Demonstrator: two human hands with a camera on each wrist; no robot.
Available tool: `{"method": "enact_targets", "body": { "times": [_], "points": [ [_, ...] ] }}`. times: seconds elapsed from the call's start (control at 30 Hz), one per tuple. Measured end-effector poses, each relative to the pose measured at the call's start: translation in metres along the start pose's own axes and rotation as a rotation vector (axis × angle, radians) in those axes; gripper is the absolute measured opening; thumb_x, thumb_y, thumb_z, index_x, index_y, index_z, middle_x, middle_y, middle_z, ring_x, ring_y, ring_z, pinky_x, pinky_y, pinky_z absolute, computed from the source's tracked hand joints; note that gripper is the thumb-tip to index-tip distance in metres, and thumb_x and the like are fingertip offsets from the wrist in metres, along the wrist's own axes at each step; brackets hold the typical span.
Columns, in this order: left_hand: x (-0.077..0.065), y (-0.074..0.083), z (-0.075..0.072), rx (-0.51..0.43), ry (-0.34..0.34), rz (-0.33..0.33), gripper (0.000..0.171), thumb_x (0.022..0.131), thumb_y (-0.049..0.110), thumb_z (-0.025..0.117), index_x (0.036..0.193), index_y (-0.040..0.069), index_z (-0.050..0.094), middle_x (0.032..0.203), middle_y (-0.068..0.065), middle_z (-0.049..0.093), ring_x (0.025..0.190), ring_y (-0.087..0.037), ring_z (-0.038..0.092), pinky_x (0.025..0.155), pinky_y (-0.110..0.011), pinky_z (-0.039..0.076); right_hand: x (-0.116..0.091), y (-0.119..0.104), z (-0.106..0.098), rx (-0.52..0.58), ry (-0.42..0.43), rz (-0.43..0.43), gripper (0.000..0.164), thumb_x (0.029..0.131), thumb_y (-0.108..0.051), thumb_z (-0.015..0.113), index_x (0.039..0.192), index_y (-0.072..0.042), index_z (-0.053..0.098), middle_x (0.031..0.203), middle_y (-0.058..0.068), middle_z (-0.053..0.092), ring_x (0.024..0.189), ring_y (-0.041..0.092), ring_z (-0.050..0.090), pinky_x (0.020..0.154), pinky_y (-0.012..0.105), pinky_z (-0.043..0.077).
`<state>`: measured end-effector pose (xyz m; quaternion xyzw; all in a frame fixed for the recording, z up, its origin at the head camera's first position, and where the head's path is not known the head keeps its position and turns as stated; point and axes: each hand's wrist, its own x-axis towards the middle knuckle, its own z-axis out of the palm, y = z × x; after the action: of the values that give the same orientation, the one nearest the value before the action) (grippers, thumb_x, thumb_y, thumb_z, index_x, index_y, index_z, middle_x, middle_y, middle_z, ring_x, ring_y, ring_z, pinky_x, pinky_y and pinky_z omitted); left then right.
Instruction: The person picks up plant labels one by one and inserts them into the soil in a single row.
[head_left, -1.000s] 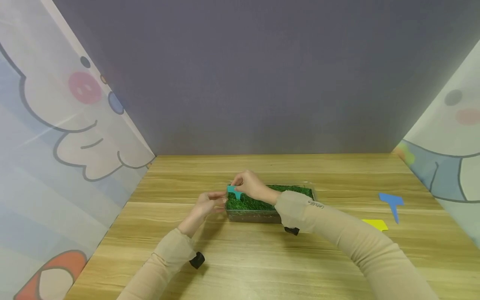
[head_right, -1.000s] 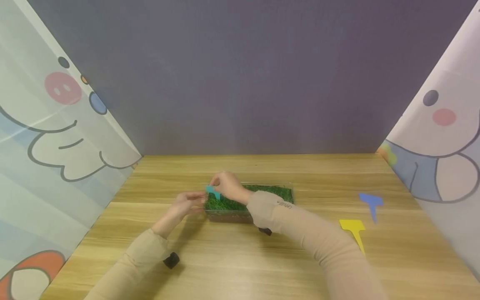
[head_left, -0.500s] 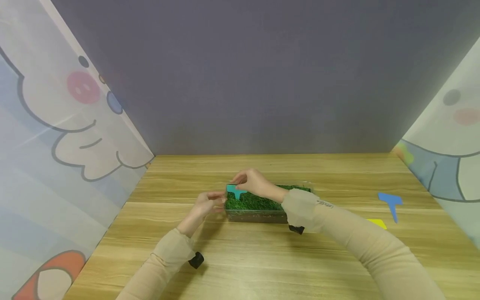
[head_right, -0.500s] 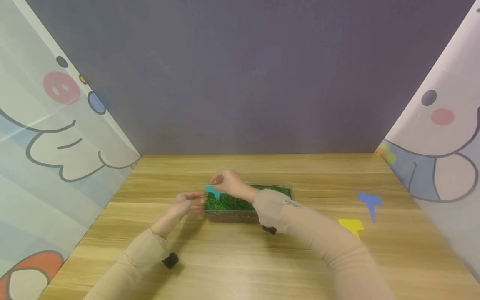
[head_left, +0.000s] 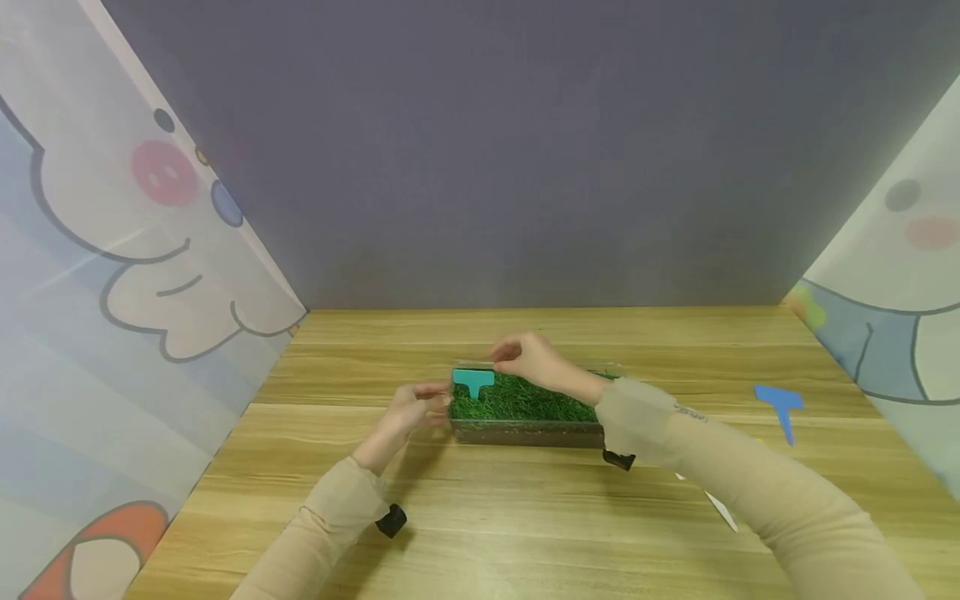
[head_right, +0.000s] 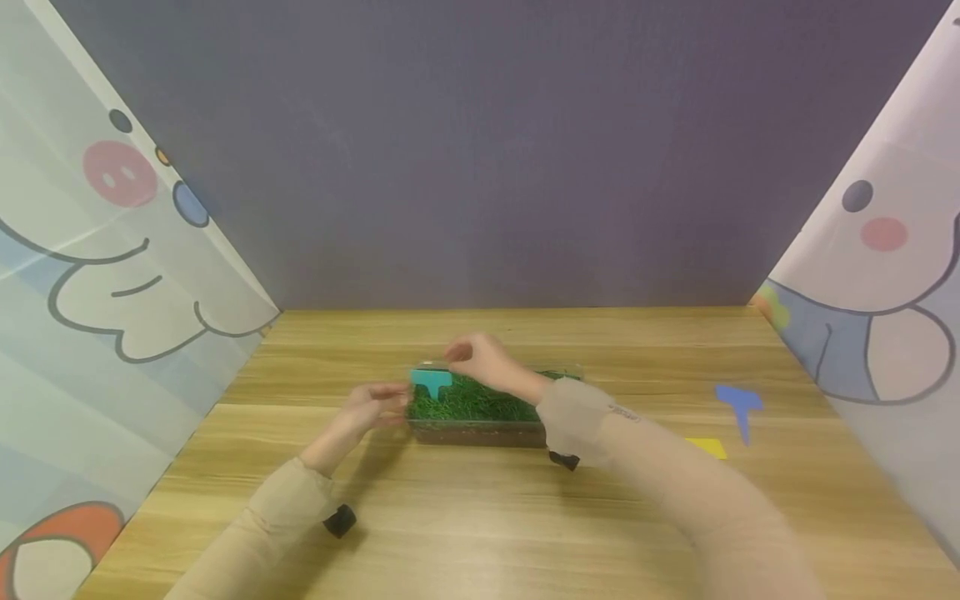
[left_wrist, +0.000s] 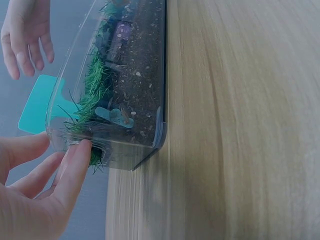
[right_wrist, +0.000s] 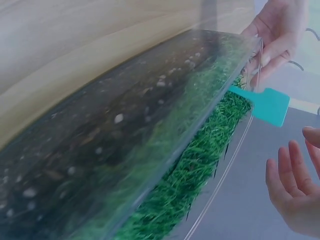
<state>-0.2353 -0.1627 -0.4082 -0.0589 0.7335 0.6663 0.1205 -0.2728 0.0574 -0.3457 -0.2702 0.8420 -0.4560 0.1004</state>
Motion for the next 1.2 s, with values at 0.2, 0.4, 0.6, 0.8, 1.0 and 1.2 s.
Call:
{"method": "enact_targets", "body": {
  "times": [0.2,0.4,0.6,0.8,1.0,1.2],
  "points": [
    [-0.001,0.001,-0.001,0.010,-0.001,0.001,0.035,0.084,-0.002,0.055,0.118,-0.009,0.050,0.112,-0.027,0.053,0.078,-0.018,0.057,0.084,-0.045,0.050,-0.012,0.002,-0.011,-0.019,0.018,0.007,0.020,0.083,-0.004,0.060,0.102,0.001,0.062,0.098,0.015,0.063,0.087,0.022,0.058,0.075,0.029,0.053],
    [0.000,0.000,0.000,-0.004,0.000,-0.004,0.035,0.084,-0.003,0.054,0.118,-0.009,0.050,0.112,-0.027,0.053,0.075,-0.016,0.058,0.085,-0.045,0.049,-0.024,0.007,-0.019,-0.021,0.029,0.007,0.021,0.083,-0.005,0.059,0.103,0.002,0.061,0.099,0.018,0.061,0.088,0.024,0.057,0.077,0.031,0.052],
    [0.000,0.001,0.001,-0.008,-0.006,-0.004,0.035,0.084,-0.004,0.054,0.118,-0.009,0.049,0.112,-0.026,0.053,0.077,-0.017,0.058,0.084,-0.043,0.050,-0.035,0.014,-0.028,-0.037,0.034,0.011,0.022,0.083,-0.006,0.058,0.105,0.001,0.060,0.101,0.016,0.061,0.089,0.023,0.057,0.079,0.030,0.052],
    [-0.002,0.001,0.001,0.010,-0.014,0.001,0.036,0.085,-0.001,0.054,0.119,-0.009,0.049,0.115,-0.027,0.051,0.086,-0.024,0.058,0.085,-0.045,0.049,-0.047,0.022,-0.037,-0.063,0.062,-0.015,0.021,0.083,-0.007,0.059,0.102,0.001,0.061,0.100,0.017,0.062,0.088,0.023,0.058,0.079,0.032,0.052],
    [-0.002,0.001,0.001,0.014,-0.013,0.005,0.036,0.085,0.000,0.055,0.119,-0.008,0.049,0.113,-0.026,0.052,0.088,-0.025,0.058,0.085,-0.044,0.049,-0.060,0.028,-0.046,-0.096,0.080,-0.038,0.019,0.083,-0.004,0.058,0.100,0.004,0.061,0.098,0.019,0.062,0.086,0.024,0.058,0.079,0.034,0.052],
    [-0.001,-0.001,0.001,0.014,0.001,0.001,0.034,0.084,-0.001,0.055,0.118,-0.007,0.051,0.112,-0.025,0.054,0.085,-0.023,0.059,0.083,-0.042,0.051,-0.073,0.036,-0.054,-0.101,0.087,-0.014,0.020,0.083,-0.003,0.058,0.100,0.005,0.061,0.098,0.021,0.062,0.085,0.024,0.059,0.076,0.031,0.053]
  ]
}}
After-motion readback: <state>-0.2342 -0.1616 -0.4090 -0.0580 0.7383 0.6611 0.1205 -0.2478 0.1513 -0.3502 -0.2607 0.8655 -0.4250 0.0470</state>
